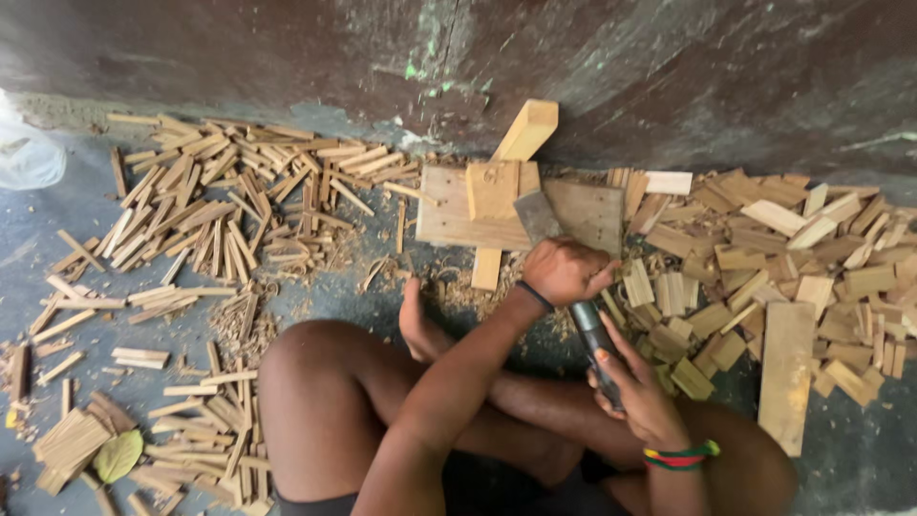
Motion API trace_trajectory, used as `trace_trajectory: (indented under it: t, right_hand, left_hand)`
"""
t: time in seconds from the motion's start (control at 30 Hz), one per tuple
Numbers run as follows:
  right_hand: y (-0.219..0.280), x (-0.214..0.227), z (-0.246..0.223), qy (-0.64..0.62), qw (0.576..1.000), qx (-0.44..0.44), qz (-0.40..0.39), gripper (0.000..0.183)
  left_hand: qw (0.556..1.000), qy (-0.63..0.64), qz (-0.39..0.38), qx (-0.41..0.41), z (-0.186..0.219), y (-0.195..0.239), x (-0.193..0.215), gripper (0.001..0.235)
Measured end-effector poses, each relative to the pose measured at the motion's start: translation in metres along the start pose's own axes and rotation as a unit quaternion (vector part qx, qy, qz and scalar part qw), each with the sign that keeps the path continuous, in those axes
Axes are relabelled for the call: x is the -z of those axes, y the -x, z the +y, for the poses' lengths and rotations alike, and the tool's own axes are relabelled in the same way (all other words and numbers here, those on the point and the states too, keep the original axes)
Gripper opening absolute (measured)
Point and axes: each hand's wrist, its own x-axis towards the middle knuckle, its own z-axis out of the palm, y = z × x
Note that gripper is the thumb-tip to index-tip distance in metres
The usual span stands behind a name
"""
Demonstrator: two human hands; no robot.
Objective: The person sits on the floor and uses a chisel and a hammer to carve a small piece of wood. They repeatedly strike the chisel to shape the wood, creating wood shavings that accumulate on the floor.
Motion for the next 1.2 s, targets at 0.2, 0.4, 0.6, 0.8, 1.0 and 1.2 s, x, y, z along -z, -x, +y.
trace_trajectory:
  t: [0.2, 0.4, 0.6, 0.8, 1.0, 1.2]
  right_hand:
    - [0.006, -0.042, 0.02, 0.007, 0.998, 0.004, 0.056, 0.07]
    - [0.014, -0.138, 0.046, -0.138, 0.988, -0.001, 0.073, 0.079]
    - [0.024, -0.192, 0.031, -0.311, 0.949, -0.027, 0.04, 0.072]
    - [0.026, -0.206, 0.028, -0.325, 0.945, -0.007, 0.031, 0.069]
    - [0.02, -0.144, 0.03, -0.116, 0.991, -0.006, 0.068, 0.081]
    - [0.005, -0.055, 0.019, 0.089, 0.994, -0.009, 0.056, 0.076]
  left_hand:
    - [0.993, -0.005, -0.116, 0.013, -0.011, 0.01, 0.014, 0.034]
    - [0.976, 0.046, -0.21, -0.024, -0.029, 0.022, 0.052, 0.033]
    - [0.96, 0.039, -0.278, -0.003, -0.023, 0.006, 0.086, 0.032]
    - [0.962, -0.01, -0.267, -0.056, -0.018, 0.006, 0.101, 0.039]
    - [0.984, 0.026, -0.161, -0.069, -0.013, 0.014, 0.064, 0.04]
    - [0.998, -0.016, -0.044, -0.041, -0.007, 0.012, 0.027, 0.037]
